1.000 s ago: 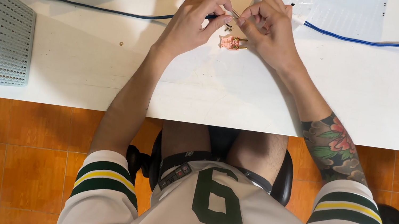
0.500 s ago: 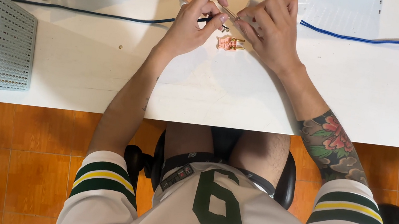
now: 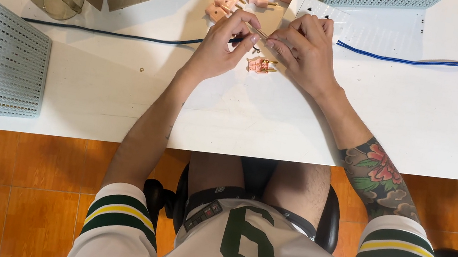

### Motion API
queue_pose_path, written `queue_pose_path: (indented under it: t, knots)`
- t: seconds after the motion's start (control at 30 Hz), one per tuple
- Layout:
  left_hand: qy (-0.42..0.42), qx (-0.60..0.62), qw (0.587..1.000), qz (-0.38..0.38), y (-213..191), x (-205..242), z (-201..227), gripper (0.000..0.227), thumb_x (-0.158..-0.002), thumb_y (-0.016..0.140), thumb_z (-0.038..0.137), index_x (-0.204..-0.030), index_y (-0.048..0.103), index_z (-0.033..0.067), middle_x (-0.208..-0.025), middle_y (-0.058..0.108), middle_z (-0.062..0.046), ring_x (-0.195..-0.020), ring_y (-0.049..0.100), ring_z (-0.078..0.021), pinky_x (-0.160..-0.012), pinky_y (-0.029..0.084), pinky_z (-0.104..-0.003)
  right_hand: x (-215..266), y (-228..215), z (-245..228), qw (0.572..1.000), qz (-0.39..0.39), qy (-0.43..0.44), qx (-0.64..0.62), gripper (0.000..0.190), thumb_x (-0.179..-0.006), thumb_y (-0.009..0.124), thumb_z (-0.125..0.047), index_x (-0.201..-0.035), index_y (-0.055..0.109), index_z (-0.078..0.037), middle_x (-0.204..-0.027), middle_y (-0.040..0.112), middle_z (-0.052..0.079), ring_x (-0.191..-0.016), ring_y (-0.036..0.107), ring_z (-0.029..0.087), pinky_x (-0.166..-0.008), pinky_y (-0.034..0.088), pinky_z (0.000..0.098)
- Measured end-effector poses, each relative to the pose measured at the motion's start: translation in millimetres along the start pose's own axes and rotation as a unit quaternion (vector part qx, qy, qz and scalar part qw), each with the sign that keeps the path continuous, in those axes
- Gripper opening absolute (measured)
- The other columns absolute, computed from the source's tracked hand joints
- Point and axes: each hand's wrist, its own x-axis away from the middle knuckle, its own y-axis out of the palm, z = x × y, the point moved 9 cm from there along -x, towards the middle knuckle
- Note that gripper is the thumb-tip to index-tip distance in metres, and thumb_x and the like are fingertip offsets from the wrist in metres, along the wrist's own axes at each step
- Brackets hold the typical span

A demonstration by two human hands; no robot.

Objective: The person assembles a small electrical component by inserting a wire into a pink plastic connector and tightening the screw terminals with a screwdriver. The person handles multiple similar connectors and a power strip on the table.

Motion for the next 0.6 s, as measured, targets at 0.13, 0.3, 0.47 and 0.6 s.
queue_pose_path:
  t: [0.13,0.3,0.47,0.6]
  knots:
    - [0.015,-0.071,0.997,-0.010,5,-1,-3,0.017,-0.123,0.061,0.029,-0.127,0.068,0.0139,-0.081,0.059,0.004,-0.076,0.056,-0.0166,-0.100,0.047,-0.036,0,1,0,1.000,0.000,0.001,-0.004,0.013,-0.120,0.087,-0.023,-0.120,0.083,-0.011,-0.106,0.056,0.004,-0.102,0.054,0.023,-0.097,0.031,0.0420]
    - [0.036,-0.091,0.995,0.001,9,0,-4,0.023,-0.123,0.061,0.029,-0.108,0.069,0.0131,-0.093,0.074,0.008,-0.080,0.065,-0.0155,-0.108,0.040,-0.038,3,3,4,1.000,0.001,0.010,-0.002,0.017,-0.120,0.088,-0.024,-0.126,0.080,-0.011,-0.110,0.061,0.003,-0.107,0.058,0.023,-0.099,0.031,0.0423]
    - [0.027,-0.086,0.996,0.005,9,0,-2,0.022,-0.123,0.062,0.027,-0.107,0.068,0.0136,-0.087,0.067,0.008,-0.074,0.057,-0.0147,-0.110,0.039,-0.040,2,0,-1,1.000,0.009,0.001,-0.007,0.016,-0.120,0.088,-0.021,-0.122,0.079,-0.008,-0.108,0.059,0.005,-0.104,0.058,0.024,-0.098,0.031,0.0418]
    - [0.020,-0.077,0.997,0.008,7,0,2,0.018,-0.122,0.064,0.026,-0.111,0.071,0.0137,-0.091,0.072,0.007,-0.068,0.054,-0.0141,-0.112,0.041,-0.039,3,2,-1,1.000,0.009,-0.008,-0.006,0.013,-0.120,0.088,-0.019,-0.122,0.081,-0.008,-0.107,0.057,0.006,-0.102,0.056,0.025,-0.097,0.031,0.0423]
